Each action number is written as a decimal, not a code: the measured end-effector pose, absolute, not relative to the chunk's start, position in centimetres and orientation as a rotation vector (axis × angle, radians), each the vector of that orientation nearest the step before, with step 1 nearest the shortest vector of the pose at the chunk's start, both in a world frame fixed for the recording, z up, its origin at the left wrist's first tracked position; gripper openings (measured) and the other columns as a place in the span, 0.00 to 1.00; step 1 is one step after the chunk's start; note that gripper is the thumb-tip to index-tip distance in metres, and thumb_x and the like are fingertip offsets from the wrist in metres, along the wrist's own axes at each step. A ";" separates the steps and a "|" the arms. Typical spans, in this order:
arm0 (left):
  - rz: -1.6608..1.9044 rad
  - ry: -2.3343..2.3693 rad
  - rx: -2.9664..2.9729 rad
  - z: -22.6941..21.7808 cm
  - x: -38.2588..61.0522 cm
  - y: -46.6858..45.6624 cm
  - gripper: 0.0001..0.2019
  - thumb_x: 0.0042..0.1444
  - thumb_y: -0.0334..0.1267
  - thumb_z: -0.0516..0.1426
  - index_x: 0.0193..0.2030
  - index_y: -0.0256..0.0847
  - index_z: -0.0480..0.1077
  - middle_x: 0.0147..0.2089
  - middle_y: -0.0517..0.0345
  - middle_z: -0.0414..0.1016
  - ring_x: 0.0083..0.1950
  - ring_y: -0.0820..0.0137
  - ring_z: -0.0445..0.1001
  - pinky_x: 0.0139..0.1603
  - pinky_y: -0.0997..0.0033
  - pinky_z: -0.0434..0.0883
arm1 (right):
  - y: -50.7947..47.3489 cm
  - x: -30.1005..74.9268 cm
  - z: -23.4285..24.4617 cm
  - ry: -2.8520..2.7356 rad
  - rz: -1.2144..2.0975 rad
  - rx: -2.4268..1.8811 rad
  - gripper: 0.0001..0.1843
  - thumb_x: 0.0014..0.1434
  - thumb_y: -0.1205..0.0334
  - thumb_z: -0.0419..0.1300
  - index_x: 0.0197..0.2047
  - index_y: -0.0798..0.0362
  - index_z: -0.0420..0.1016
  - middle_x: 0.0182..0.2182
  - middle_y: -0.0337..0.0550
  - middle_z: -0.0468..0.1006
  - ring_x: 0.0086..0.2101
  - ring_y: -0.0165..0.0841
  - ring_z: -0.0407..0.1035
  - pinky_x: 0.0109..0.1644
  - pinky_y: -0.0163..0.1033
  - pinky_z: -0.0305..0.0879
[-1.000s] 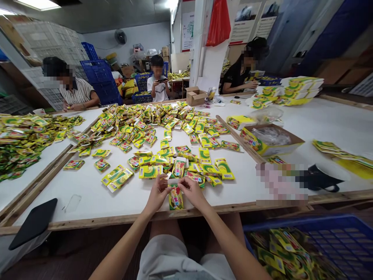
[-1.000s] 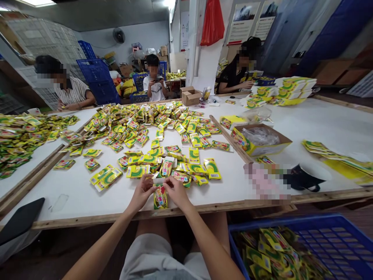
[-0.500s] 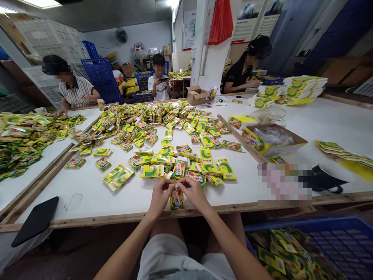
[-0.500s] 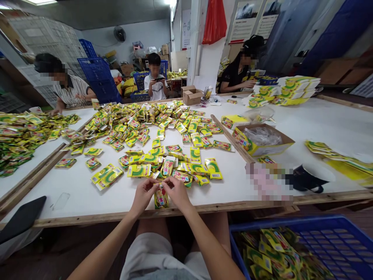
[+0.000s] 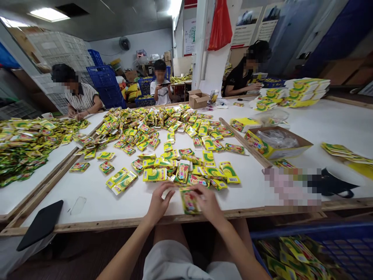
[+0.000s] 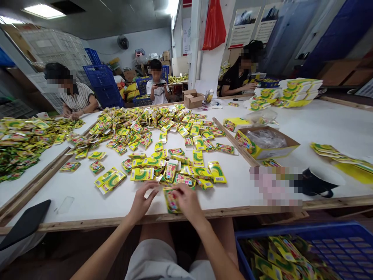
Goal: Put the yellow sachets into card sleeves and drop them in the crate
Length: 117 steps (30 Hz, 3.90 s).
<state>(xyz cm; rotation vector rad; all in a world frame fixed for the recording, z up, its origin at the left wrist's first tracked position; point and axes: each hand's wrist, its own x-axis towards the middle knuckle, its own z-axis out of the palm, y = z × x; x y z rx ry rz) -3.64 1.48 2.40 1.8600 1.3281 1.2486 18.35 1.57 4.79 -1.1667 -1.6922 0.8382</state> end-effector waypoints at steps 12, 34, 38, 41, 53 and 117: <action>1.391 1.290 1.501 4.2 -7.9 3.9 0.19 0.57 0.41 0.58 0.54 0.45 0.59 0.47 0.51 0.75 0.47 0.60 0.76 0.45 0.60 0.72 | -2.1 23.8 7.5 -1.626 0.762 -1.408 0.11 0.57 0.52 0.57 0.37 0.49 0.74 0.35 0.44 0.79 0.38 0.38 0.74 0.44 0.40 0.70; 1.283 1.129 1.412 1.4 -3.0 0.8 0.14 0.56 0.42 0.58 0.47 0.41 0.66 0.44 0.52 0.75 0.44 0.65 0.75 0.46 0.66 0.71 | 4.3 13.0 1.8 -1.600 1.057 -1.027 0.07 0.57 0.62 0.56 0.39 0.51 0.74 0.31 0.40 0.76 0.33 0.34 0.72 0.39 0.39 0.69; 1.283 1.169 1.464 2.1 -2.9 0.3 0.11 0.57 0.42 0.57 0.44 0.40 0.69 0.45 0.50 0.75 0.46 0.64 0.74 0.49 0.64 0.70 | 3.6 13.1 2.0 -1.662 1.037 -0.970 0.06 0.57 0.61 0.58 0.37 0.51 0.76 0.35 0.43 0.78 0.36 0.35 0.72 0.41 0.39 0.69; 1.274 1.223 1.452 2.6 -2.9 0.2 0.11 0.56 0.44 0.57 0.39 0.38 0.73 0.40 0.50 0.77 0.44 0.63 0.75 0.47 0.65 0.71 | 3.1 13.1 2.4 -1.681 1.013 -0.978 0.08 0.59 0.59 0.58 0.34 0.52 0.76 0.34 0.44 0.78 0.36 0.35 0.72 0.40 0.38 0.69; 1.297 1.242 1.333 2.1 -3.0 1.1 0.11 0.53 0.44 0.60 0.37 0.38 0.75 0.35 0.53 0.79 0.39 0.64 0.76 0.42 0.66 0.73 | 3.8 12.6 2.4 -1.693 1.008 -1.076 0.07 0.57 0.59 0.58 0.31 0.51 0.75 0.27 0.40 0.78 0.29 0.34 0.72 0.34 0.37 0.68; 1.360 1.224 1.320 2.6 -1.1 0.7 0.08 0.54 0.41 0.59 0.37 0.38 0.73 0.37 0.54 0.78 0.39 0.66 0.75 0.41 0.70 0.70 | 3.6 14.1 3.2 -1.694 1.008 -1.067 0.08 0.57 0.58 0.58 0.34 0.52 0.75 0.27 0.40 0.77 0.28 0.32 0.70 0.34 0.36 0.67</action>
